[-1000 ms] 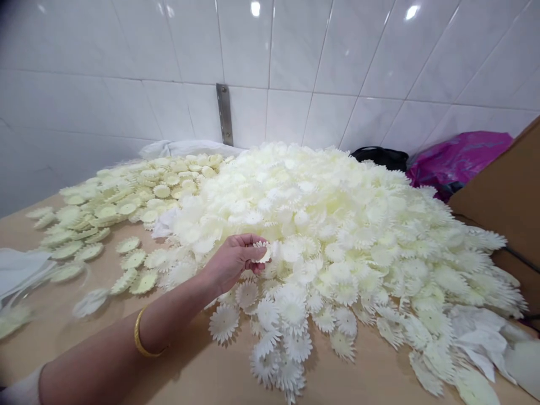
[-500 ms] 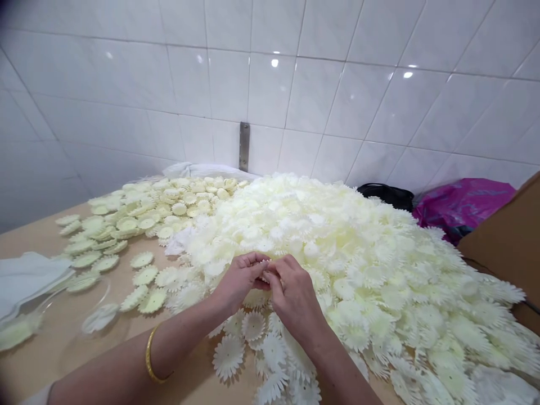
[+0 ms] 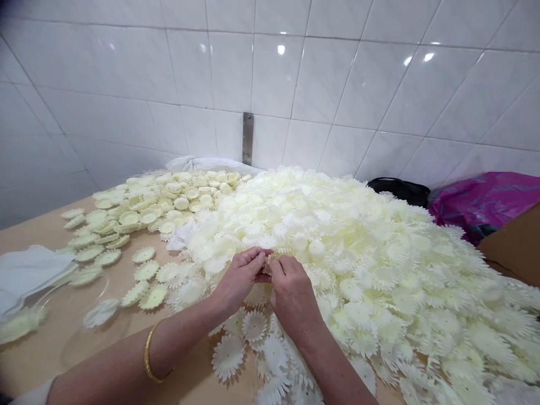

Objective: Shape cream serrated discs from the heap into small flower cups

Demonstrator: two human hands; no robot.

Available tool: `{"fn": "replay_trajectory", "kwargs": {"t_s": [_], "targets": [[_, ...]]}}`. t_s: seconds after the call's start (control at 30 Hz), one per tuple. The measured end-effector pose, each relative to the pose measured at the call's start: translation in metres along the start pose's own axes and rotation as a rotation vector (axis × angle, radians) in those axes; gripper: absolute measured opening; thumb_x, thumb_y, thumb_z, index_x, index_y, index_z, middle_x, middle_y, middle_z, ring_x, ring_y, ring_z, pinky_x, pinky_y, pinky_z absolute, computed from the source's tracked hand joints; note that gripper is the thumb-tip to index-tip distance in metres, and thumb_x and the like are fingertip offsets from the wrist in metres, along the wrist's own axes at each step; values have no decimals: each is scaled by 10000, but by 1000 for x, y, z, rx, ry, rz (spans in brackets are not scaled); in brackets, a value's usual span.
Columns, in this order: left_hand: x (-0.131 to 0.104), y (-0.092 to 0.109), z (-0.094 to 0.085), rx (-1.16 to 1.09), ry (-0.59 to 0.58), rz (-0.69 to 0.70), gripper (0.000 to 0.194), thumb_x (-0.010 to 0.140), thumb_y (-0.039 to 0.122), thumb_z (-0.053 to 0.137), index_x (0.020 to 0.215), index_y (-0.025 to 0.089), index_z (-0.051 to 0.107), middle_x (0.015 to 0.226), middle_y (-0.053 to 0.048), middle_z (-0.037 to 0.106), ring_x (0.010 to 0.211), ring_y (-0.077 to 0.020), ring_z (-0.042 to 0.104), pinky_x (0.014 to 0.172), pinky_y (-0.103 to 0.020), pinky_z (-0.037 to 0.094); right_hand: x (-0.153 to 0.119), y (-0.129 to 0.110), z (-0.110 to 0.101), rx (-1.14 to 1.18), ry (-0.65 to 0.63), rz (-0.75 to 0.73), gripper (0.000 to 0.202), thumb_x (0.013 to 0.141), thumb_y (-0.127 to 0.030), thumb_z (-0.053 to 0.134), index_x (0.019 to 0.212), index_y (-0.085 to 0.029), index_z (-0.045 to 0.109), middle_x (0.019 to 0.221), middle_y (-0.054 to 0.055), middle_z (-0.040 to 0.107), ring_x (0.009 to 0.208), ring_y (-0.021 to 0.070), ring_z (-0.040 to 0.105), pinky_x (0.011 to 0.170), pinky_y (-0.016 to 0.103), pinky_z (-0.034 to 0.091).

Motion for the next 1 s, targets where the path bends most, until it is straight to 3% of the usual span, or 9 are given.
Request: {"fn": "replay_trajectory", "kwargs": {"t_s": [0.23,0.4,0.63,0.8,1.0], "targets": [[-1,-3,3,-18,-24,-44,277,680,375,624,835,147,598,707,-33,583,673,-133,551,651,-261,460,-4,6,4,15,53,25,193,760,-56,317,687,-161,462,666,61,475,626,179,433,554,271,370],[0,-4,2,-90,-7,-96,283,603,290,692,804,130,573,635,-13,571,602,-131,565,657,-296,465,-6,23,1,221,101,182,164,817,-132,336,726,-162,470,674,42,507,618,155,472,566,256,377],[0,-2,4,-67,-41,-114,181,652,287,639,717,125,590,654,-19,568,604,-132,580,686,-315,470,-9,42,1,514,49,432,153,816,-220,417,690,-170,488,596,-9,515,546,124,473,522,226,367],[-3,4,9,42,-108,-28,78,673,204,598,691,131,578,647,-4,539,605,-104,543,615,-247,461,-9,35,3,604,-4,433,146,813,-217,416,696,-166,487,622,0,534,574,127,492,544,228,375],[-1,-2,3,71,-31,-58,107,723,208,531,644,144,499,570,-6,550,562,-130,585,585,-273,490,-12,41,5,679,40,515,180,812,-286,440,677,-171,472,609,-7,497,572,122,464,533,220,369]]}}
Point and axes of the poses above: each hand's wrist, its own x-axis towards the middle knuckle, its own z-axis out of the palm, y = z × x, the point moved 7 cm from there along x, towards the middle knuckle
